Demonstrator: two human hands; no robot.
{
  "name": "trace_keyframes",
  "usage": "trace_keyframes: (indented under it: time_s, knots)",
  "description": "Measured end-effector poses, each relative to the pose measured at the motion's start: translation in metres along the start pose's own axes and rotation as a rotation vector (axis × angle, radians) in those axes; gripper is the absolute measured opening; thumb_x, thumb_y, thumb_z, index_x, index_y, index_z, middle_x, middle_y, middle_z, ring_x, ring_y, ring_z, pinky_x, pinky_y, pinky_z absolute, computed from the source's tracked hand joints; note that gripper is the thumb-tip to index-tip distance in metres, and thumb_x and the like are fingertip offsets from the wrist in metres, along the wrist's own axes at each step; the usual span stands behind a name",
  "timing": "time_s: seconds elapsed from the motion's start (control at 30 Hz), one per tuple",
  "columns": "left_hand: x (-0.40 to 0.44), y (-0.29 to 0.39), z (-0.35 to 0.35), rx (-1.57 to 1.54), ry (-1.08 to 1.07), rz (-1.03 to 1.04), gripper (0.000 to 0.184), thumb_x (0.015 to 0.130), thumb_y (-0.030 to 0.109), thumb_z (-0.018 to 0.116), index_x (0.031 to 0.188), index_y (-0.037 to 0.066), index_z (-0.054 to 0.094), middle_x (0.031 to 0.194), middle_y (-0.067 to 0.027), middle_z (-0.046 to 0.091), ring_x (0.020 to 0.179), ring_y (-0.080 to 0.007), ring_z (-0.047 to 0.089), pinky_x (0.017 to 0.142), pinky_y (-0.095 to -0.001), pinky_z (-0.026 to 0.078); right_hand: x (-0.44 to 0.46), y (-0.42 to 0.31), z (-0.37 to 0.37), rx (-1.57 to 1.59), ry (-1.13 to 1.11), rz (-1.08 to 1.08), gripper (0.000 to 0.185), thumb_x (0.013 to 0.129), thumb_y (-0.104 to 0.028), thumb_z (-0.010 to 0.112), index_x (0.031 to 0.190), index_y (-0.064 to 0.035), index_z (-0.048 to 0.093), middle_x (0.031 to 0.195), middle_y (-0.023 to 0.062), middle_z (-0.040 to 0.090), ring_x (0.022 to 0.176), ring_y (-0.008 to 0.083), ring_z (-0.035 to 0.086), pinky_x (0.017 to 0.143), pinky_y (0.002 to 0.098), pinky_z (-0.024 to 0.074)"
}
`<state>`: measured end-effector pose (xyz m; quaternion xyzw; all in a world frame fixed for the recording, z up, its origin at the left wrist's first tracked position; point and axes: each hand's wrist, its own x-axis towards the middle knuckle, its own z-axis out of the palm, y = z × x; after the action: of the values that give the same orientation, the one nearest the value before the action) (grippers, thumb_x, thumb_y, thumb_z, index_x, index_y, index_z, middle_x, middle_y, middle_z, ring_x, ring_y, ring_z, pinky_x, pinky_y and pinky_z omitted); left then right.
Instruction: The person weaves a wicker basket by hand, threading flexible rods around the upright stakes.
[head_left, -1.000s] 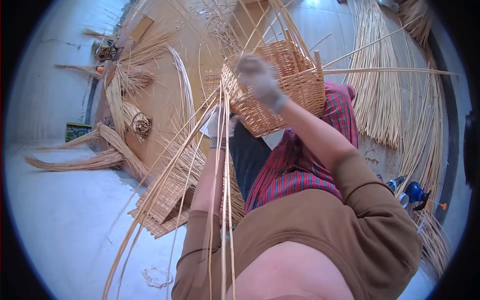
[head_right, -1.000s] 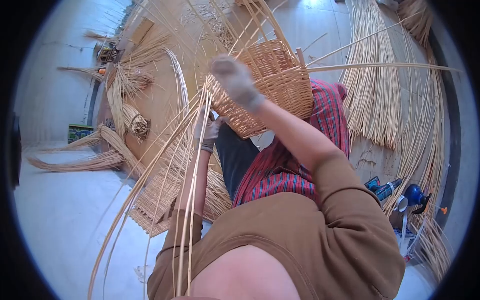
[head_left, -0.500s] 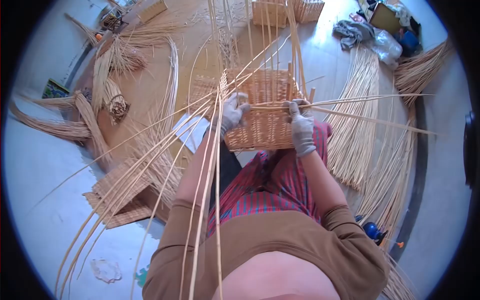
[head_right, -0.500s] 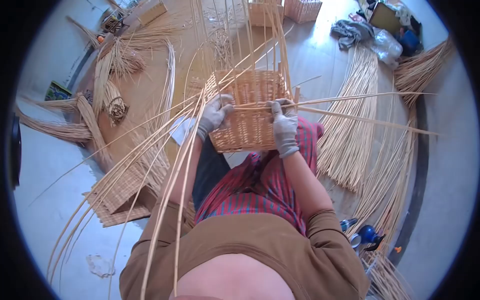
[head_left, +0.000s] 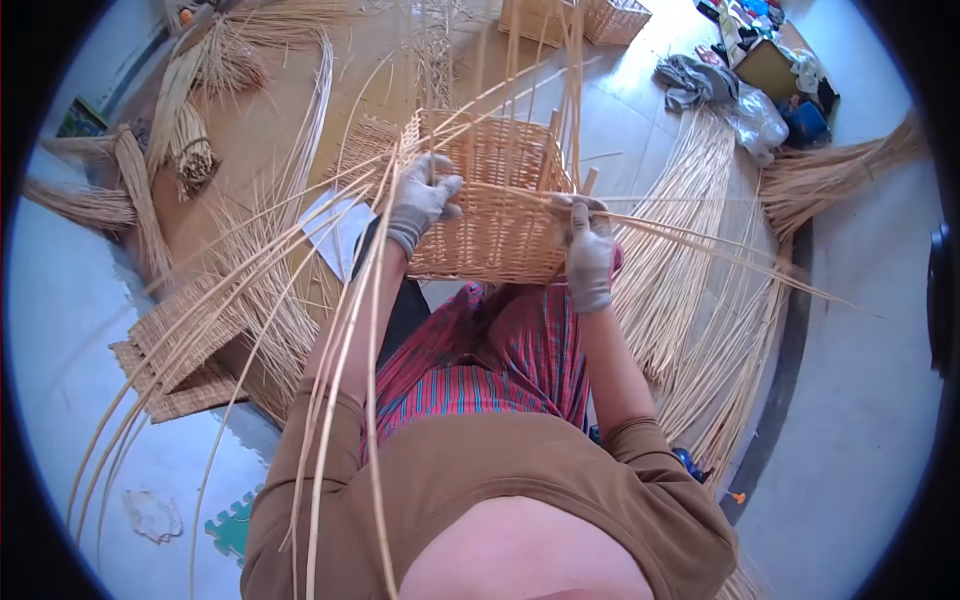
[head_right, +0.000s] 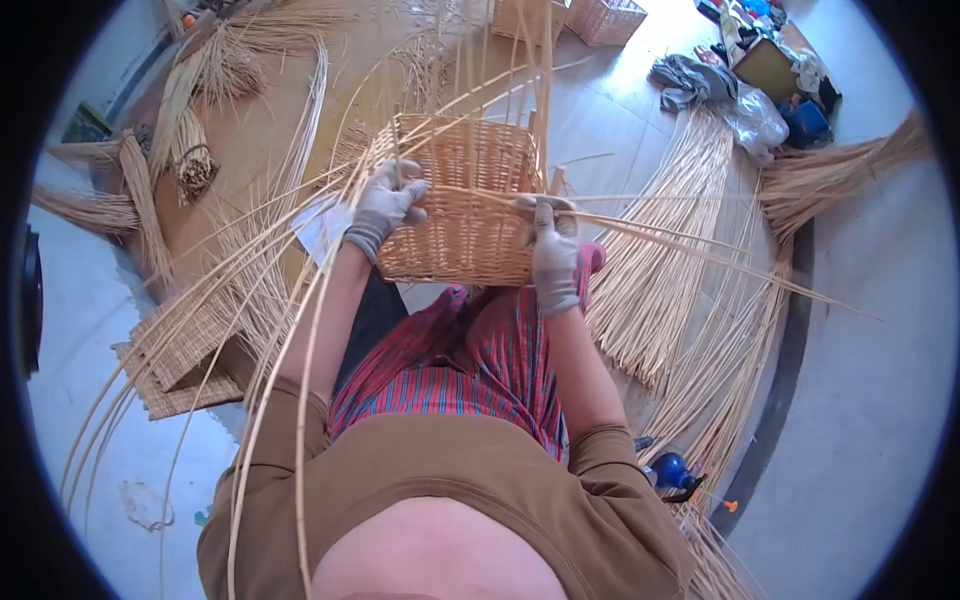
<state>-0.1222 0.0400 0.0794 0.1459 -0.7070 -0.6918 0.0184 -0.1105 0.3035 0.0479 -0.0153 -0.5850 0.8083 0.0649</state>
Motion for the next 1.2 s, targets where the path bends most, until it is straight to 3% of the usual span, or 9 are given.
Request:
trace_keyframes:
  time_s: [0.07,0.17,0.2,0.27,0.5,0.63,0.83,1.0,1.2]
  knots:
    - [-0.023,0.009,0.008,0.022,0.024,0.109,0.034,0.096,0.006,0.069,0.127,0.003,0.056,0.092,-0.0108,0.069,0.058,-0.0172,0.066,0.052,-0.0339,0.056,0.002,-0.014,-0.024,-0.063,0.032,0.039,0.013,0.106,-0.016,0.060,0.112,-0.0066,0.066,0.105,0.0076,0.075,0.088,0.0133,0.070,0.067,0.0241,0.0511]
    - [-0.031,0.025,0.042,0.466,0.347,1.052,0.026,0.100,0.011,0.063,0.124,0.002,0.058,0.095,-0.0145,0.069,0.071,-0.0221,0.072,0.066,-0.0374,0.058,0.005,-0.022,-0.034,0.074,0.173,-0.029,0.014,0.104,-0.016,0.063,0.114,-0.0064,0.065,0.110,0.0057,0.074,0.098,0.0153,0.072,0.065,0.0221,0.0506]
    - [-0.025,0.030,0.056,0.455,0.334,1.035,0.026,0.100,0.011,0.063,0.124,0.002,0.058,0.095,-0.0145,0.069,0.071,-0.0221,0.072,0.066,-0.0374,0.058,-0.005,-0.028,-0.032,0.036,0.246,-0.079,0.015,0.104,-0.016,0.063,0.114,-0.0059,0.065,0.110,0.0055,0.073,0.100,0.0164,0.072,0.066,0.0221,0.0513]
    - [-0.008,0.047,0.074,0.397,-0.397,-0.156,0.022,0.101,0.018,0.061,0.116,0.002,0.061,0.099,-0.0145,0.070,0.092,-0.0213,0.073,0.076,-0.0350,0.057,-0.006,-0.044,-0.020,0.053,0.230,-0.055,0.015,0.103,-0.011,0.064,0.117,-0.0053,0.066,0.107,0.0063,0.071,0.092,0.0127,0.068,0.065,0.0245,0.0532]
    - [0.022,-0.007,0.084,0.700,-0.077,0.371,0.052,0.105,0.052,0.047,0.111,0.004,0.067,0.104,-0.0236,0.072,0.103,-0.0444,0.066,0.093,-0.0506,0.049,0.121,-0.079,0.084,-0.857,-0.062,-0.939,0.031,0.099,-0.010,0.060,0.129,-0.0060,0.061,0.114,0.0025,0.067,0.101,0.0170,0.068,0.095,0.0316,0.0527]
    - [0.016,0.008,0.078,0.635,-0.190,0.141,0.042,0.101,0.045,0.063,0.098,0.004,0.069,0.087,-0.0132,0.071,0.080,-0.0252,0.063,0.081,-0.0381,0.051,0.061,-0.084,0.006,-0.044,0.097,-0.357,0.029,0.107,-0.019,0.056,0.131,-0.0022,0.058,0.101,0.0077,0.071,0.084,0.0174,0.071,0.080,0.0318,0.0592]
    - [-0.009,0.008,0.083,0.415,-0.107,0.280,0.025,0.096,0.029,0.074,0.099,0.006,0.067,0.079,-0.0096,0.067,0.069,-0.0195,0.064,0.069,-0.0342,0.052,-0.042,-0.066,-0.042,-0.466,0.008,0.316,0.022,0.107,-0.021,0.057,0.122,-0.0048,0.064,0.086,0.0039,0.070,0.077,0.0116,0.070,0.061,0.0254,0.0543]
    - [-0.072,-0.020,0.003,-0.226,0.396,0.131,0.017,0.098,0.021,0.073,0.107,0.007,0.070,0.088,-0.0002,0.069,0.065,-0.0087,0.062,0.058,-0.0210,0.051,-0.039,-0.033,0.006,-0.273,-0.127,0.190,0.018,0.105,-0.018,0.061,0.113,-0.0044,0.070,0.089,0.0058,0.072,0.077,0.0108,0.068,0.071,0.0266,0.0549]
    - [-0.096,-0.011,-0.081,-0.029,0.495,0.399,0.021,0.097,0.019,0.074,0.111,0.002,0.072,0.093,-0.0072,0.072,0.079,-0.0125,0.064,0.071,-0.0272,0.053,-0.087,-0.037,0.108,-0.400,-0.861,0.048,0.017,0.098,-0.012,0.068,0.113,-0.0055,0.071,0.093,0.0071,0.073,0.086,0.0176,0.071,0.082,0.0328,0.0571]
